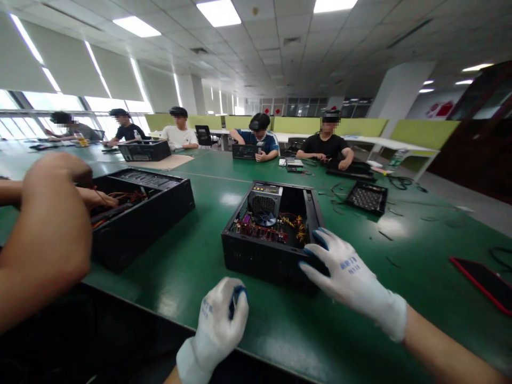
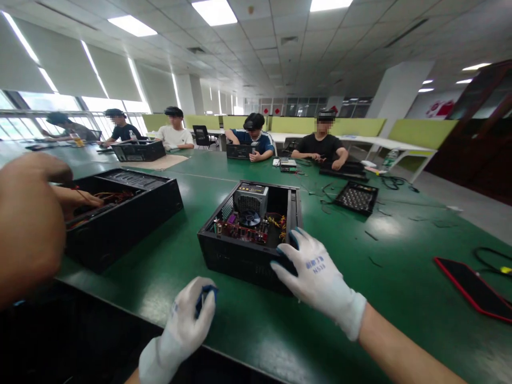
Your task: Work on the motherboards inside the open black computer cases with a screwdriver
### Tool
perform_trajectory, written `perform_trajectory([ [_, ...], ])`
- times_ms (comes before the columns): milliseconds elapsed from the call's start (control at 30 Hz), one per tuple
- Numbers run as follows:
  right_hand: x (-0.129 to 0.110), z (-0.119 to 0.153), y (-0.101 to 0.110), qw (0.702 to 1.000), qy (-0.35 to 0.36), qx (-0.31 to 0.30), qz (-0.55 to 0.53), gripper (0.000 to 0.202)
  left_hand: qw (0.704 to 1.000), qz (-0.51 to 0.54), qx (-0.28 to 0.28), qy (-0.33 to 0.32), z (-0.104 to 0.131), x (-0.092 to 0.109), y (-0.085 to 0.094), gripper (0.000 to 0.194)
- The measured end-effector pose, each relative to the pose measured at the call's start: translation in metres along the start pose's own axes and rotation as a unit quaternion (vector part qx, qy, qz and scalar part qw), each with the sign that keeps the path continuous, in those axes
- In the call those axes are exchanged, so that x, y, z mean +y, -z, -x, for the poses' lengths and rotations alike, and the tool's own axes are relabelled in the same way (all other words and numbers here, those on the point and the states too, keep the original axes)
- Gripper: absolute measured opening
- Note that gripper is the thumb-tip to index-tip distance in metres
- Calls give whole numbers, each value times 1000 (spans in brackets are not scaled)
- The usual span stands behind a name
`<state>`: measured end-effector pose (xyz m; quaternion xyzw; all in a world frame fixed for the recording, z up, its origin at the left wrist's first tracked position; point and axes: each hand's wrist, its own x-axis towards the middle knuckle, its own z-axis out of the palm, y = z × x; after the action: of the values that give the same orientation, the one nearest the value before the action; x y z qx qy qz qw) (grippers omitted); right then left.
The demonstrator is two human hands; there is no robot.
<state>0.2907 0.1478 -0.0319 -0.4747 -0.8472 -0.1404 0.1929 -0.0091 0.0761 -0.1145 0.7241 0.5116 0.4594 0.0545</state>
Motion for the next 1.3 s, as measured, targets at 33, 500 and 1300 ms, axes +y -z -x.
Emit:
perform_trajectory([
  [33, -1, 14, 6, 1000, 7, 5, 1, 52, 1000, -6, -4, -13, -7, 11, 9, 12],
  [500, -15, 127, 61, 997, 54, 56, -3, 37, 953, -174, -183, -165, -57, 95, 36, 21],
  [1300, 8, 129, 93, 997, 41, -14, -57, 49, 947, -130, -229, -185, -33, 124, 51, 19],
])
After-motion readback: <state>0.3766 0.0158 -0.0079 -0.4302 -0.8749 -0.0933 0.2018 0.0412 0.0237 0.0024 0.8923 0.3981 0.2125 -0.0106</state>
